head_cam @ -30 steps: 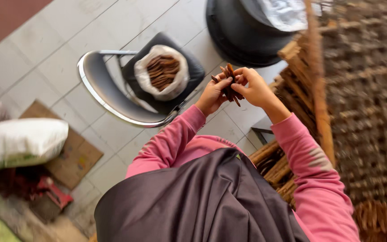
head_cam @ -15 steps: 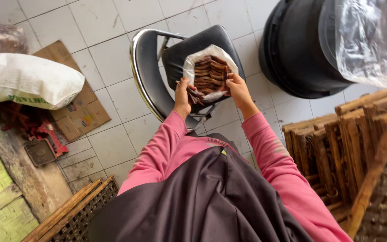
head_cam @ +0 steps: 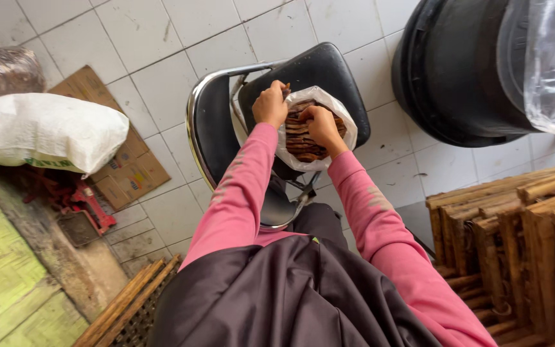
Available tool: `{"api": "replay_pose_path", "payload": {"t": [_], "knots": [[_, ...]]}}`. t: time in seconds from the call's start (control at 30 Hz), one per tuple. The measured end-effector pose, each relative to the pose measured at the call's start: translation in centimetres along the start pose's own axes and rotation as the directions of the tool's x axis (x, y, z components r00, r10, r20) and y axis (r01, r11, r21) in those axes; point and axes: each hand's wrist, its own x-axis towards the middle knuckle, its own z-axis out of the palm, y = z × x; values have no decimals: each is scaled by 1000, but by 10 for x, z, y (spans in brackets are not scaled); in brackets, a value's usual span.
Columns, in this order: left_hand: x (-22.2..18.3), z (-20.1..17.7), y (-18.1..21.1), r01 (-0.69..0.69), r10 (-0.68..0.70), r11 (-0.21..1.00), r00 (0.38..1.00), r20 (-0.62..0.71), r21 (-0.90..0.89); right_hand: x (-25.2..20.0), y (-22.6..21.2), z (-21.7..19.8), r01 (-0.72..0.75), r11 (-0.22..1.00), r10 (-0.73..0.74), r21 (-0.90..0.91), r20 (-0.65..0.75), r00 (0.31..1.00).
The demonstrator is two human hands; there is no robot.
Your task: The person picks up dried banana slices from a drying rack and places them into a plastic bag by hand.
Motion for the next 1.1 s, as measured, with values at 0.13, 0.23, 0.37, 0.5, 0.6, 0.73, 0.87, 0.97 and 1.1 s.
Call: {"api": "replay_pose_path", "payload": {"t": [0.13,0.23,0.37,0.5,0.6,0.73,0.87,0.97,1.1], "knots": [[-1,-1,9,-87,84,996,993,-87,-34,12,11,32,-21,1000,13,-22,-329,944],[-2,-1,13,-83,80,996,994,-72,-34,23,16,53,-46,999,39,-2,-487,872],[-7,-2,9,-132,120,987,985,-124,-92,16,18,71,-45,997,74,64,-556,828],[-9,-3,-5,-39,-13,934,990,-144,-354,21,15,68,-45,999,45,16,-631,775],[-16,5,-19,193,-223,628,973,64,-753,13,16,66,-36,999,45,27,-618,785],[-29,6,-36,361,-233,68,912,337,-930,8,10,65,-92,995,57,-38,-545,837],[-45,-1,-47,378,-135,-140,909,395,-915,-5,5,62,-16,912,-158,-410,-388,908],[-52,-4,-47,400,-157,-79,899,408,-913,-6,7,59,66,782,-268,-620,-239,933],[-61,-1,-47,357,-167,-26,919,356,-934,-5,14,60,-18,861,-132,-508,-257,957]]}}
